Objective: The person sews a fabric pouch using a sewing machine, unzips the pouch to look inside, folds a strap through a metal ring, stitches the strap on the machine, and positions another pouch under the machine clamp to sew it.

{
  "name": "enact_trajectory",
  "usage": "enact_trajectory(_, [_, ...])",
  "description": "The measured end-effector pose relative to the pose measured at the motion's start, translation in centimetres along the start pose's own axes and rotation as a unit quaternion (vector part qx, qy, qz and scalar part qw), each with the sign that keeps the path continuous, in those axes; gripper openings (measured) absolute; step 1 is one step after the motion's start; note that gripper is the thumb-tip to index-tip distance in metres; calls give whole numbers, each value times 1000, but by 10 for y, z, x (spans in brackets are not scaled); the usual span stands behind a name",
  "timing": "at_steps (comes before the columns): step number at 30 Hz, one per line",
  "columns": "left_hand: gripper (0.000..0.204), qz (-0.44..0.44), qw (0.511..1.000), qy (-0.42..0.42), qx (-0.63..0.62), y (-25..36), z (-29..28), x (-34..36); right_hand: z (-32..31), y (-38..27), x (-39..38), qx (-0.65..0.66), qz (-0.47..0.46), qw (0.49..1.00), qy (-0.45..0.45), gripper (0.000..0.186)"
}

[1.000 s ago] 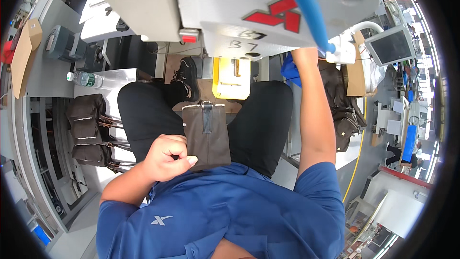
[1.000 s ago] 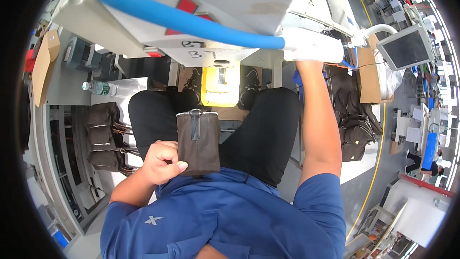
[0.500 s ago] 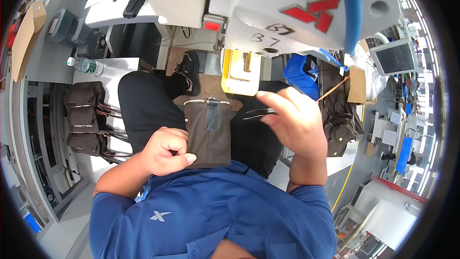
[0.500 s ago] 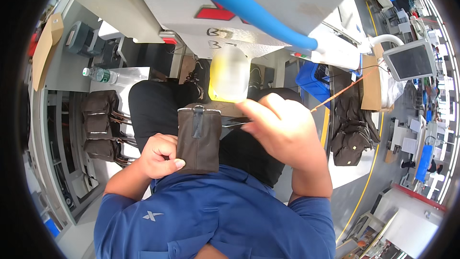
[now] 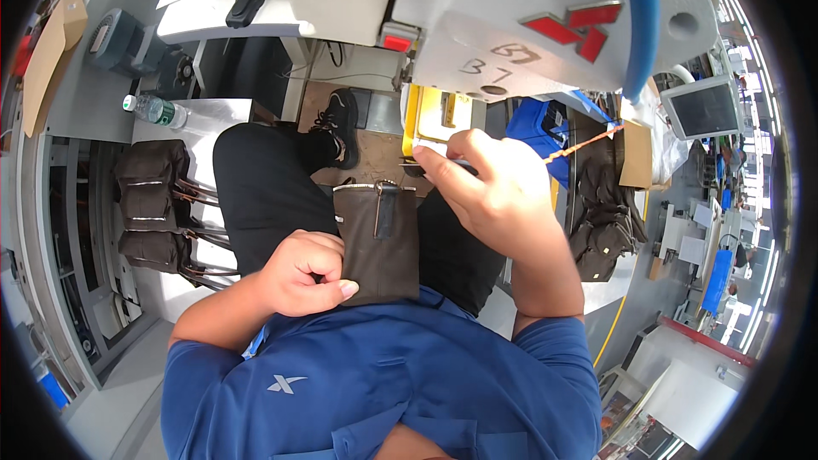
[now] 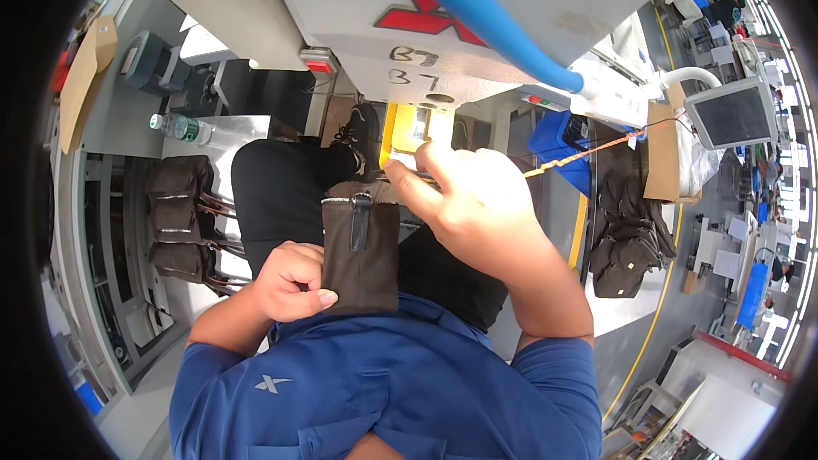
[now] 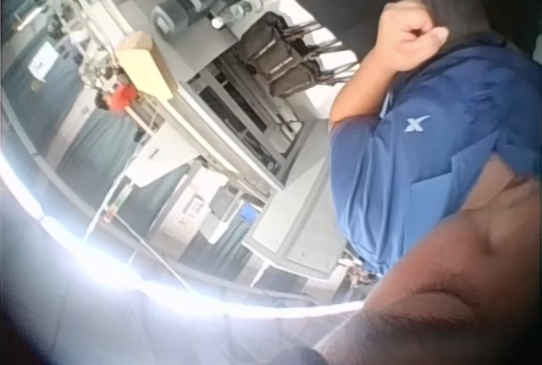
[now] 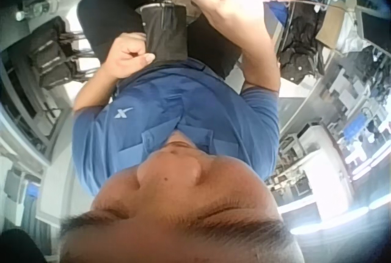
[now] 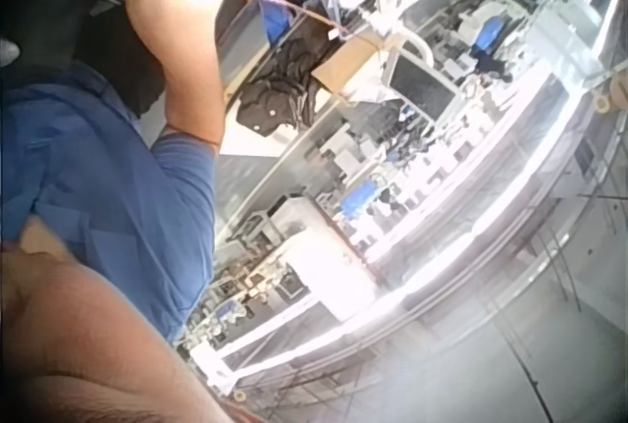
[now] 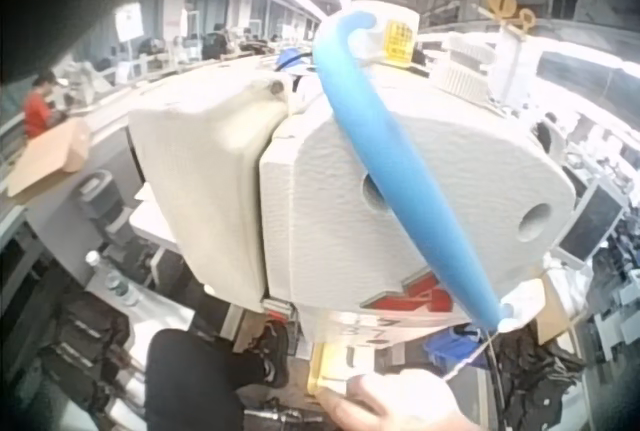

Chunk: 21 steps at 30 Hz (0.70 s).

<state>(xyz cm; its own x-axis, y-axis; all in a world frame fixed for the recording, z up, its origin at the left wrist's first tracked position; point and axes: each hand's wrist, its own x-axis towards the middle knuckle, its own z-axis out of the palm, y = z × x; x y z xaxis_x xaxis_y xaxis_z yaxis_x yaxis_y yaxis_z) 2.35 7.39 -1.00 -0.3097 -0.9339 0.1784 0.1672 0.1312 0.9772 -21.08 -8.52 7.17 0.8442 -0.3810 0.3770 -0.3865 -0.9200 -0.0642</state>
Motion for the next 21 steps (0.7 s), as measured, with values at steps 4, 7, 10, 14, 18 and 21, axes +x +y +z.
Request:
enact_trajectory(4, [36,4,1000,-15,15,3,-2,5,9,3,-6,39,20,999,20,29])
enact_trajectory(7, [36,23,999,-43,16,2,-1,9,5,7,-13,79,41,995,51,32])
enact_trajectory(10, [37,43,998,-49,24,1,-2,8,12,25,-34,102,133,966,197,38])
enact_trajectory(14, [38,36,997,-63,23,-4,-3,5,62,78,-80,261,458,807,266,31])
enact_trajectory(18, [38,23,996,-72,41,-1,-2,12,95,162,-102,350,576,681,287,24])
enact_trajectory(21, [37,26,995,-85,43,-2,2,15,100,206,-101,376,632,643,213,25])
